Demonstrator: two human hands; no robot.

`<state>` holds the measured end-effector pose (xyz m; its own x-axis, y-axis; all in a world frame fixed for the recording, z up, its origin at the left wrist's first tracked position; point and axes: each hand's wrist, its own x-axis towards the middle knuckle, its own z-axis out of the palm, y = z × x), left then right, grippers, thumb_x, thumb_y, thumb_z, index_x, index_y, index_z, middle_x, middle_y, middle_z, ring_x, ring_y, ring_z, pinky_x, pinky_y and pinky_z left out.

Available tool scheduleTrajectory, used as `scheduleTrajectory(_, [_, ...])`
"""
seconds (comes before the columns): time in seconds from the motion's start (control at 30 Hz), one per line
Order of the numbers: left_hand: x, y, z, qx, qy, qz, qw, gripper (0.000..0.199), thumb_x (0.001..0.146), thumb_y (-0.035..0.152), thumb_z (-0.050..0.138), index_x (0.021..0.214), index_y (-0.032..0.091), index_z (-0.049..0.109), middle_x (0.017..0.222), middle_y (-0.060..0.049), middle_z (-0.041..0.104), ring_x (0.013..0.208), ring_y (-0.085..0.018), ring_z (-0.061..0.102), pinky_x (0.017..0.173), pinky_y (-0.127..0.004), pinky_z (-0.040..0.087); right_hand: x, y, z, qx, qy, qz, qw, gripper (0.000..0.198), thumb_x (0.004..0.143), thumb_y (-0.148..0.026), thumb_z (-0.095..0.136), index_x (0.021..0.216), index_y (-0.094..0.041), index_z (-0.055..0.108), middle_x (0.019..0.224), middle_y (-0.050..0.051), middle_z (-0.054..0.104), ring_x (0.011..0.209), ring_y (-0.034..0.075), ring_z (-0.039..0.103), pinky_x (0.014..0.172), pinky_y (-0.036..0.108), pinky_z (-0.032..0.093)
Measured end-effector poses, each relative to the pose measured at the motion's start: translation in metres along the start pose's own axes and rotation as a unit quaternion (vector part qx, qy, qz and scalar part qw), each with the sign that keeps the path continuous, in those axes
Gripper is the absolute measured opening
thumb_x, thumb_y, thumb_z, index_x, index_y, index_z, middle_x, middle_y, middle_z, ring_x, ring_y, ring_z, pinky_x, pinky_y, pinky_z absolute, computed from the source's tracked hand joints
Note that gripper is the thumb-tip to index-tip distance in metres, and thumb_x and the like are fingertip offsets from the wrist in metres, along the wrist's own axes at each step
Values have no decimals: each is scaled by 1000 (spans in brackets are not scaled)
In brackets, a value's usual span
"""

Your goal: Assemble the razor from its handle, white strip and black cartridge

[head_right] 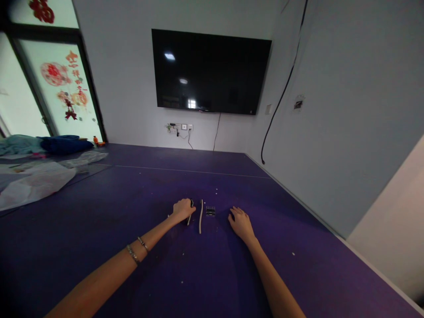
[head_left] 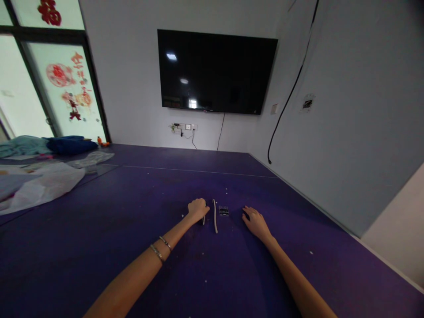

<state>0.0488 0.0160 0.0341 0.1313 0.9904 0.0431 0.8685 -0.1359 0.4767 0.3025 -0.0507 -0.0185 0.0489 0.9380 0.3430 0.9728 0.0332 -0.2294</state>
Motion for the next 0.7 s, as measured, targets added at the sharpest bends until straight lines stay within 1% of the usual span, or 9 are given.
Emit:
scheduleTrajectory(0.1, [5,-2,-10,-55,-10,-12,998,16,68,28,58,74,14,65,91,-15,67,101,-31,58,80,-36,45,1,2,1,0,3,-4,1000,41,84,-30,39,117,-14,58,127,11,53,120,24,44,100,37,33])
scheduleTrajectory(0.13, [7,-3,-14,-78,-18,-15,997,15,69,28,58,69,14,64,86,-15,67,99,-31,60,79,-36,46,1,2,2,0,2,-4,1000,41,84,-30,40,117,-14,58,127,11,53,120,24,44,100,37,33])
scheduleTrajectory(0.2, [11,-7,-22,-136,-47,-20,989,20,71,28,55,60,12,60,74,-15,67,87,-29,64,73,-34,49,1,3,3,2,1,-3,1000,41,84,-30,40,117,-15,58,127,10,53,120,24,44,100,37,33])
scheduleTrajectory(0.3, [14,-16,-32,-245,-98,-28,964,24,76,27,49,59,11,56,65,-12,66,68,-21,67,62,-28,51,1,3,3,5,2,-1,1000,41,83,-30,41,117,-15,58,128,10,53,121,25,44,99,38,34])
scheduleTrajectory(0.4, [15,-27,-38,-345,-121,-41,930,22,78,27,47,66,11,55,66,-12,67,60,-17,65,58,-26,52,1,3,3,0,2,-2,1000,41,84,-30,40,117,-15,58,127,11,53,121,25,44,99,39,34])
scheduleTrajectory(0.47, [16,-33,-39,-392,-112,-58,911,21,78,25,45,67,11,55,65,-10,67,56,-14,63,57,-25,51,1,3,3,-5,0,-4,1000,42,84,-30,39,117,-14,58,127,11,53,120,25,44,99,38,34])
scheduleTrajectory(0.53, [19,-38,-37,-427,-89,-82,896,20,78,22,44,65,11,54,61,-8,64,50,-11,59,54,-22,50,1,3,4,-7,2,-5,1000,42,84,-30,39,117,-13,58,127,11,53,120,25,44,99,38,34])
scheduleTrajectory(0.63, [24,-43,-33,-462,-58,-123,876,18,76,21,44,63,12,53,55,-3,59,41,-7,50,45,-18,43,2,4,4,-1,3,-7,1000,42,84,-30,39,117,-14,59,126,11,54,120,25,45,99,39,34])
scheduleTrajectory(0.7, [27,-45,-31,-479,-53,-150,863,17,75,23,44,63,13,52,53,-1,56,37,-6,44,39,-17,38,2,5,5,3,3,-7,1000,41,83,-29,40,116,-14,59,126,12,54,119,24,45,99,39,34])
